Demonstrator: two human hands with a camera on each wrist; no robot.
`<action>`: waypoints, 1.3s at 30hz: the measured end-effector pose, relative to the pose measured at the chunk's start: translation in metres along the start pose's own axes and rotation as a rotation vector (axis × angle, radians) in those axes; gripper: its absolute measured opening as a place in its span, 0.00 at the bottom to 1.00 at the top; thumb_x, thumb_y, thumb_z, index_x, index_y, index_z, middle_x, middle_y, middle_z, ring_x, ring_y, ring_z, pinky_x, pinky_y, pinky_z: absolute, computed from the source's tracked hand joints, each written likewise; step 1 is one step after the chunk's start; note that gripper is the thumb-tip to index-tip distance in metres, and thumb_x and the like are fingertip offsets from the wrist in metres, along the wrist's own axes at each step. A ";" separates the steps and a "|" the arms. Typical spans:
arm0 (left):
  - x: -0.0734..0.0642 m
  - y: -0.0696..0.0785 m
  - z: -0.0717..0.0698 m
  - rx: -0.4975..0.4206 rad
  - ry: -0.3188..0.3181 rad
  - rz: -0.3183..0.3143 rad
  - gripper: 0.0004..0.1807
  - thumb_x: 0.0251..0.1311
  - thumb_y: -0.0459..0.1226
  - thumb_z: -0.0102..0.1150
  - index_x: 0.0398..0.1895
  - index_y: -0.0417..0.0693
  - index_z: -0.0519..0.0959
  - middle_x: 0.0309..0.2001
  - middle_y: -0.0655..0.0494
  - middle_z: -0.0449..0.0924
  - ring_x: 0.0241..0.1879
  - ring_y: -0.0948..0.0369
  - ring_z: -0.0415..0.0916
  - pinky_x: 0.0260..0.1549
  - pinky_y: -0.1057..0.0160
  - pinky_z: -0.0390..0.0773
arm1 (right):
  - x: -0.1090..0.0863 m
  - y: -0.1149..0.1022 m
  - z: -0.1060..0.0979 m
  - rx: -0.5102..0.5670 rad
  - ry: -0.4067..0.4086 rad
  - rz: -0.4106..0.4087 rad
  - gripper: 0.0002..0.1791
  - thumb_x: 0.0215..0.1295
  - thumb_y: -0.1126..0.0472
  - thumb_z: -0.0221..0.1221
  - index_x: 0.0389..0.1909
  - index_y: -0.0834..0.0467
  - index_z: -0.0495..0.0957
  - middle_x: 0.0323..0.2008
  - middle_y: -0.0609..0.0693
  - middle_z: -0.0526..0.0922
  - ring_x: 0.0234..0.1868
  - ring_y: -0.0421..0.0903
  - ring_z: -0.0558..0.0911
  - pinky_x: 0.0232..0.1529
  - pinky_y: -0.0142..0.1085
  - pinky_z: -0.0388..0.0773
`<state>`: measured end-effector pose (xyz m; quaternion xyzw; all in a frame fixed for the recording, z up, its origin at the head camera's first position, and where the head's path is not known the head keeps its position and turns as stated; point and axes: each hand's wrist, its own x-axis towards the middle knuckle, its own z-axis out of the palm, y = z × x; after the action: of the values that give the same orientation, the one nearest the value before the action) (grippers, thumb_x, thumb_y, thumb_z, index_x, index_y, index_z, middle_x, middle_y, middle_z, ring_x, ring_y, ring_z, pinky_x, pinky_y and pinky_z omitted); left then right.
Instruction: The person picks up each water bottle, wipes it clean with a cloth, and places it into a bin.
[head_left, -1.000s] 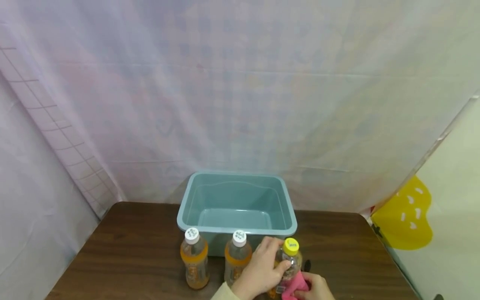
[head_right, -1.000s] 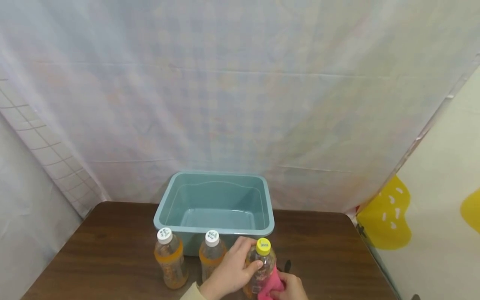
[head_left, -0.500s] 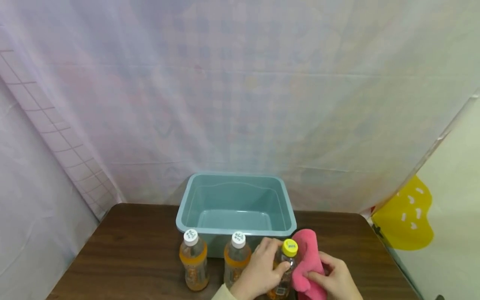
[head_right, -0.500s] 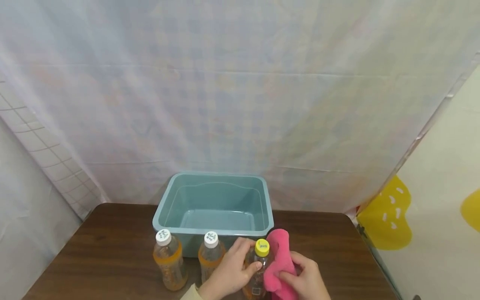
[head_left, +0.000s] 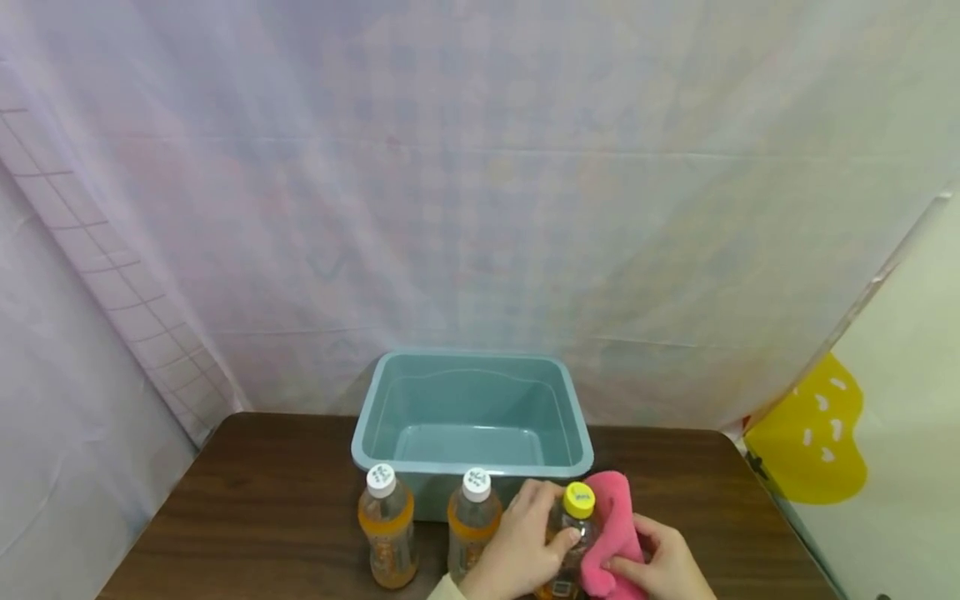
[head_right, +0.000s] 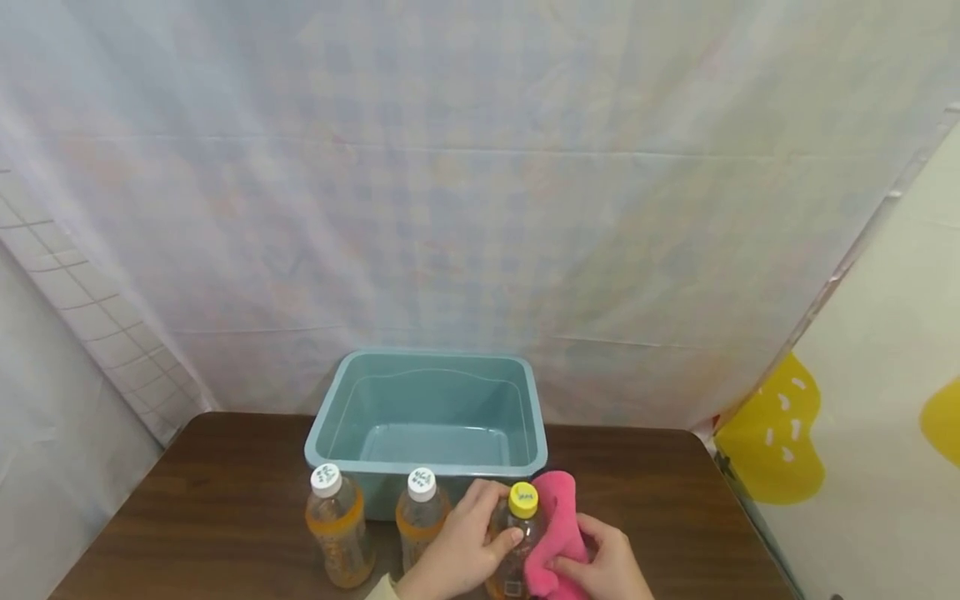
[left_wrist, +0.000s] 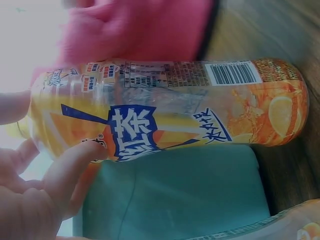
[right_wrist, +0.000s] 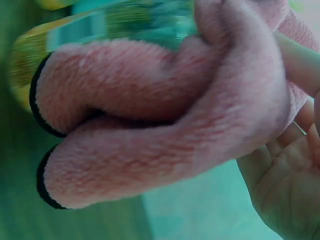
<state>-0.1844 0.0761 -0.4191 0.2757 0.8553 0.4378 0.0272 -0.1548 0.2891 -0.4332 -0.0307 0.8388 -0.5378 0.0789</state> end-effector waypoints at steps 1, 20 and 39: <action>0.000 0.000 0.000 0.000 0.002 0.000 0.17 0.58 0.45 0.56 0.49 0.53 0.69 0.44 0.62 0.66 0.42 0.68 0.66 0.41 0.65 0.73 | 0.001 0.006 0.002 -0.012 -0.006 -0.006 0.29 0.49 0.59 0.66 0.49 0.73 0.71 0.36 0.59 0.81 0.31 0.39 0.77 0.33 0.31 0.78; -0.003 -0.002 0.001 -0.008 -0.027 -0.034 0.18 0.58 0.46 0.55 0.51 0.55 0.68 0.46 0.61 0.66 0.46 0.63 0.68 0.45 0.61 0.72 | 0.014 0.073 0.031 -0.170 -0.080 -0.129 0.22 0.49 0.58 0.66 0.40 0.69 0.77 0.29 0.46 0.83 0.27 0.31 0.76 0.26 0.29 0.74; 0.000 -0.003 -0.002 -0.074 -0.068 -0.079 0.19 0.58 0.48 0.55 0.51 0.56 0.68 0.44 0.62 0.65 0.41 0.66 0.65 0.40 0.63 0.72 | -0.010 -0.021 0.007 -0.104 0.236 -0.171 0.21 0.47 0.65 0.67 0.43 0.68 0.76 0.33 0.51 0.82 0.27 0.36 0.78 0.28 0.31 0.78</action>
<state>-0.1867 0.0732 -0.4197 0.2553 0.8473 0.4582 0.0836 -0.1449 0.2757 -0.4157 -0.0427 0.8632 -0.4984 -0.0679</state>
